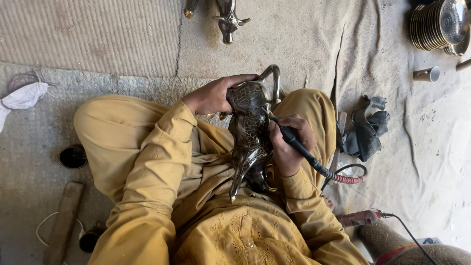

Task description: The person sits cross-legged on the floor holding a brass bull figurine on their lap and uses a handheld rotary tool with a flexible shaft to polish and smooth its surface. They repeatedly reposition and turn the figurine to work on different sides, including the legs and body, throughout the episode.

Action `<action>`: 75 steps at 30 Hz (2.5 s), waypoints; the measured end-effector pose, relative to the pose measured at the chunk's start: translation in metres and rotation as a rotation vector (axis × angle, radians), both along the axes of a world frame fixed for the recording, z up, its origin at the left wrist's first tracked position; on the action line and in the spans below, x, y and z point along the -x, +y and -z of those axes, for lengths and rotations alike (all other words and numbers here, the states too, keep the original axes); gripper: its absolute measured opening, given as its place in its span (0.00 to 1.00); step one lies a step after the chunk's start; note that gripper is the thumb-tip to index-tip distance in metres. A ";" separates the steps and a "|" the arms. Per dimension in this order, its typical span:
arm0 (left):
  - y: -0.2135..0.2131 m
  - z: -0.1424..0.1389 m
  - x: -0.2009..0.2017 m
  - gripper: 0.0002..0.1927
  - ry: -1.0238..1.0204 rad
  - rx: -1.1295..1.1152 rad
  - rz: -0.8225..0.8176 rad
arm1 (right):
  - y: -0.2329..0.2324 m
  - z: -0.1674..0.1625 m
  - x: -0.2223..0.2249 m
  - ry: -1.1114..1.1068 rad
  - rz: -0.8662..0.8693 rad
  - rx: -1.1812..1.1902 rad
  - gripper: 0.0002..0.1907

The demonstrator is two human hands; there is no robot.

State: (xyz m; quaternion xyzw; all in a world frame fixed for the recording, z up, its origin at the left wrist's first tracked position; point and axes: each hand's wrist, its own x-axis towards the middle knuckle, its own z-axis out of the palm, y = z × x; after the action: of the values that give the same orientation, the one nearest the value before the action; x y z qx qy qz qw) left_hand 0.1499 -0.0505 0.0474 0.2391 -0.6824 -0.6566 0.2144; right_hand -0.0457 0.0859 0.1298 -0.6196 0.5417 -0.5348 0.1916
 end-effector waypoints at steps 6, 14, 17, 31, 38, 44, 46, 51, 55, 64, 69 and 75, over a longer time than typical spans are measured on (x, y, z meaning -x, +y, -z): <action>0.003 -0.009 -0.003 0.47 0.001 0.094 -0.033 | -0.008 0.009 -0.001 0.015 0.038 0.034 0.09; 0.005 -0.008 -0.006 0.49 -0.021 0.055 -0.034 | -0.006 0.009 -0.002 -0.037 0.100 -0.045 0.08; 0.004 -0.006 -0.006 0.49 -0.009 0.034 -0.027 | -0.006 0.010 -0.002 -0.046 0.090 -0.044 0.08; 0.005 -0.008 -0.005 0.49 -0.076 0.011 -0.024 | -0.008 0.019 0.005 -0.108 0.041 -0.010 0.08; 0.005 -0.007 -0.006 0.50 -0.058 0.036 -0.025 | -0.008 0.013 0.000 -0.111 0.062 -0.041 0.08; 0.005 -0.012 -0.006 0.51 -0.079 0.024 -0.022 | -0.007 0.007 -0.003 -0.022 0.108 -0.080 0.08; 0.005 -0.014 -0.006 0.51 -0.090 0.013 -0.019 | -0.006 0.007 -0.002 -0.009 0.114 -0.081 0.08; 0.005 -0.014 -0.006 0.51 -0.163 -0.029 0.001 | -0.003 0.012 0.002 -0.086 0.095 -0.088 0.09; 0.004 -0.011 -0.005 0.51 -0.097 0.011 -0.010 | -0.002 0.014 0.004 -0.069 0.089 -0.050 0.08; 0.003 -0.011 -0.006 0.51 -0.079 0.027 -0.013 | -0.007 0.007 0.001 0.044 0.086 -0.095 0.08; 0.003 -0.013 -0.006 0.51 -0.099 0.003 -0.004 | -0.007 0.007 0.002 -0.016 0.043 -0.108 0.09; 0.003 -0.010 -0.005 0.52 -0.069 -0.004 -0.009 | -0.006 0.008 0.002 0.028 0.078 -0.083 0.10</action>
State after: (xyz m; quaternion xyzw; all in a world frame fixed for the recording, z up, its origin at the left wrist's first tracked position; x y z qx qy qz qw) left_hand 0.1549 -0.0472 0.0579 0.2651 -0.6870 -0.6483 0.1935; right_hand -0.0478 0.0798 0.1222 -0.5968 0.5900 -0.5102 0.1885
